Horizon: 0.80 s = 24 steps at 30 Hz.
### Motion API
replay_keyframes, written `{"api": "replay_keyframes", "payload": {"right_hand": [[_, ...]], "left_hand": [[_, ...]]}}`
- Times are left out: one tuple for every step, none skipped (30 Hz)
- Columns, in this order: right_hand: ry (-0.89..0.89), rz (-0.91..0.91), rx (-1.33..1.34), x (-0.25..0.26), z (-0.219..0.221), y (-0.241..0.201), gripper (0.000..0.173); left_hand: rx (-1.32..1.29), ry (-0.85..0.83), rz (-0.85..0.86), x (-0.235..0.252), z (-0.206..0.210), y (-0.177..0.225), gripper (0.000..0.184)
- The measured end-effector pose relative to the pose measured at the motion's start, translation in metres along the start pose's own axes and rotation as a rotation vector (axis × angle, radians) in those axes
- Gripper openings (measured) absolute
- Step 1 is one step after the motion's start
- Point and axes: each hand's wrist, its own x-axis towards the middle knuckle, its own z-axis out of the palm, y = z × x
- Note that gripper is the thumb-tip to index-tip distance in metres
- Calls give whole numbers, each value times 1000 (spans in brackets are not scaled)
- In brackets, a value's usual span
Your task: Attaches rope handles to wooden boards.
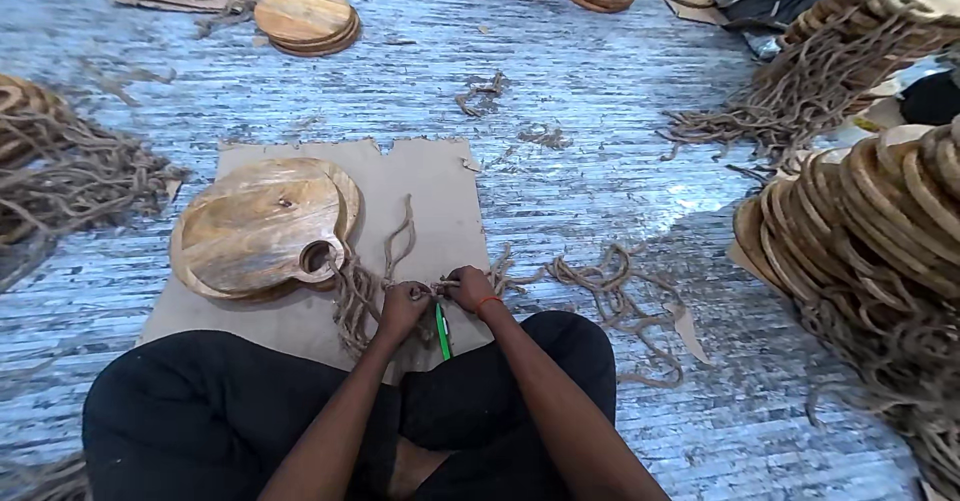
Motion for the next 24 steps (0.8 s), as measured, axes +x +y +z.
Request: {"api": "replay_keyframes", "payload": {"right_hand": [[0, 11, 3, 0, 0, -1, 23], [3, 19, 8, 1, -1, -1, 23], [15, 25, 17, 0, 0, -1, 22], [30, 29, 28, 0, 2, -1, 21], [45, 32, 38, 0, 3, 0, 20], [55, 34, 46, 0, 3, 1, 20], [55, 35, 52, 0, 3, 0, 20], [45, 36, 49, -2, 3, 0, 20], [19, 38, 35, -3, 2, -1, 20], [-24, 44, 11, -4, 1, -1, 20], [-64, 55, -14, -4, 1, 0, 20], [-89, 68, -31, -2, 1, 1, 21], [-101, 81, -42, 0, 1, 1, 21], [-103, 91, -48, 2, 1, 1, 21], [-94, 93, -50, 5, 1, 1, 21], [-76, 89, -52, 11, 3, 3, 21], [-47, 79, -53, 19, 9, 9, 21], [-11, 63, -45, 27, 14, 13, 20], [10, 53, -38, 32, 15, 15, 20], [-9, 57, -39, 34, 15, 17, 21], [-56, 67, -53, 34, 14, 19, 22], [-117, 81, -79, 34, 12, 21, 24], [-166, 95, -99, 36, 10, 22, 25], [-193, 113, -115, 37, 8, 19, 26]], "left_hand": [[2, 9, -1, 0, 0, 1, 25], [4, 22, 1, 0, 0, 1, 26], [7, 38, 6, 0, 1, 0, 26], [16, 54, 12, 1, 2, 0, 24], [23, 66, 17, 2, 3, 0, 22], [28, 73, 17, 3, 4, 0, 21], [29, 64, 15, 3, 3, 0, 21], [40, 47, 14, 4, 2, 0, 21], [55, 23, 16, 5, 1, -1, 21], [70, -6, 18, 4, 1, -3, 22], [75, -29, 23, 2, 1, -4, 22], [70, -30, 35, 1, 2, -5, 21], [66, -21, 51, 0, 3, -6, 20], [68, -16, 61, 1, 3, -5, 19], [74, -7, 71, 2, 4, -4, 19], [77, 5, 75, 3, 5, -4, 20], [81, 16, 71, 5, 5, -5, 21], [87, 25, 66, 8, 3, -5, 22], [96, 17, 60, 12, 1, -2, 22], [106, -11, 46, 14, -1, 0, 22], [121, -54, 29, 13, -2, -1, 22], [137, -93, 18, 12, -2, -3, 22], [144, -106, 19, 10, -2, -4, 22], [142, -101, 24, 9, -1, -5, 23]]}}
